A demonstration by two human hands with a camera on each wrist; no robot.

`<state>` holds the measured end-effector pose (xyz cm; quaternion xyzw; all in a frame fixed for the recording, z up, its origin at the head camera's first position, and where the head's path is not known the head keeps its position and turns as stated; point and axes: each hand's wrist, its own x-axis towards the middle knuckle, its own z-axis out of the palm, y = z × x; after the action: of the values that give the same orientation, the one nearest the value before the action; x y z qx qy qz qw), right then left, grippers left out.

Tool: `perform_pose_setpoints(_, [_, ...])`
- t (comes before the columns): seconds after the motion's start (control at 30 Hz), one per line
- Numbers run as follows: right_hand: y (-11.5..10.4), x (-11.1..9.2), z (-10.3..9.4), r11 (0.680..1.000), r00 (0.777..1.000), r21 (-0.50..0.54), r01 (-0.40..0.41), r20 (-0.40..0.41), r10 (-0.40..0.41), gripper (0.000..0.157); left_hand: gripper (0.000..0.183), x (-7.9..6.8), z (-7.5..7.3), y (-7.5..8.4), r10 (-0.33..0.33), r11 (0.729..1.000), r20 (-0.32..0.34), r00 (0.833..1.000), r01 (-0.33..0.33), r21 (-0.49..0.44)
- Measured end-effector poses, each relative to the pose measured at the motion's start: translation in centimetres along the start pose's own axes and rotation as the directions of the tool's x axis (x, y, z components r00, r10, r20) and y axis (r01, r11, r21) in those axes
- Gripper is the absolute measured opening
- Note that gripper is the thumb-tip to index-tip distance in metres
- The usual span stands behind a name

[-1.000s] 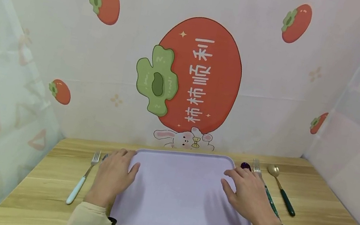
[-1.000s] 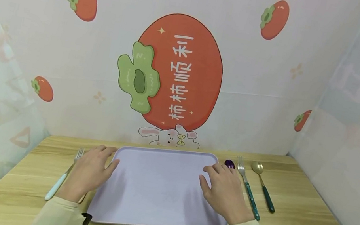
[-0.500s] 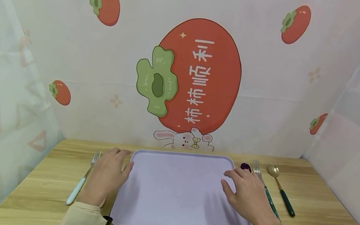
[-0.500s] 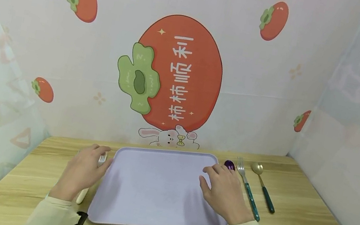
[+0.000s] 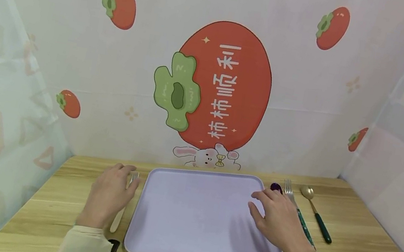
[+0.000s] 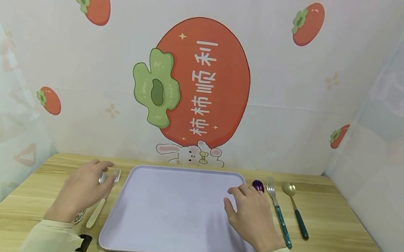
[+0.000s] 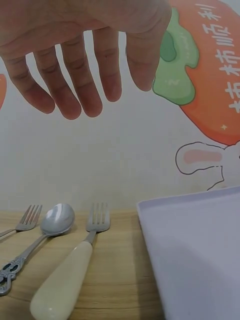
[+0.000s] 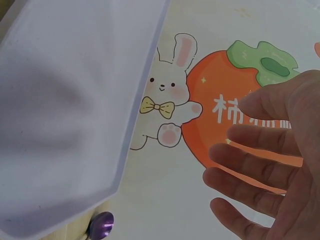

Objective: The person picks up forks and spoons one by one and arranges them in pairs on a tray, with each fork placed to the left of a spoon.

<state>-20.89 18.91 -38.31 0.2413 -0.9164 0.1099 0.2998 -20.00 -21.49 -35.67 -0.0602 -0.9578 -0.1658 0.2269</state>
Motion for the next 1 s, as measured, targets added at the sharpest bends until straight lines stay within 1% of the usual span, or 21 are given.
perform_pose_setpoints(0.07, [-0.1, 0.0, 0.0, 1.000, 1.000, -0.001, 0.001, -0.002, -0.001, 0.019, 0.032, -0.1, -0.2, -0.2, -0.005, 1.000, 0.000, 1.000, 0.005, -0.001])
perform_pose_setpoints(0.2, [-0.2, 0.0, -0.1, 1.000, 1.000, 0.002, 0.007, -0.011, -0.007, 0.018, 0.035, -0.1, -0.5, -0.7, -0.022, 1.000, 0.027, 0.999, 0.023, -0.005])
perform_pose_setpoints(0.37, [-0.2, 0.0, -0.1, 1.000, 1.000, 0.003, 0.003, 0.001, -0.003, 0.019, 0.037, 0.0, -0.6, -1.3, -0.042, 0.999, 0.048, 0.998, 0.043, -0.011])
perform_pose_setpoints(0.5, [-0.1, 0.0, -0.1, 1.000, 1.000, 0.001, -0.004, 0.013, 0.004, 0.020, 0.038, 0.0, -0.7, -1.9, -0.072, 0.997, 0.066, 0.995, 0.073, -0.013])
perform_pose_setpoints(0.7, [-0.2, 0.0, -0.2, 1.000, 0.999, 0.007, -0.015, 0.029, 0.015, 0.020, 0.040, -0.3, -1.1, -3.0, -0.110, 0.993, 0.091, 0.990, 0.114, -0.042])
perform_pose_setpoints(0.8, [-0.2, 0.0, -0.2, 1.000, 0.999, 0.012, -0.019, 0.035, 0.018, 0.021, 0.043, -0.4, -1.1, -3.7, -0.134, 0.989, 0.111, 0.985, 0.139, -0.041])
perform_pose_setpoints(1.0, [-0.4, 0.0, -0.1, 1.000, 0.999, 0.012, -0.016, 0.030, 0.016, 0.021, 0.045, -0.7, -1.1, -5.4, -0.194, 0.980, 0.164, 0.967, 0.200, -0.019])
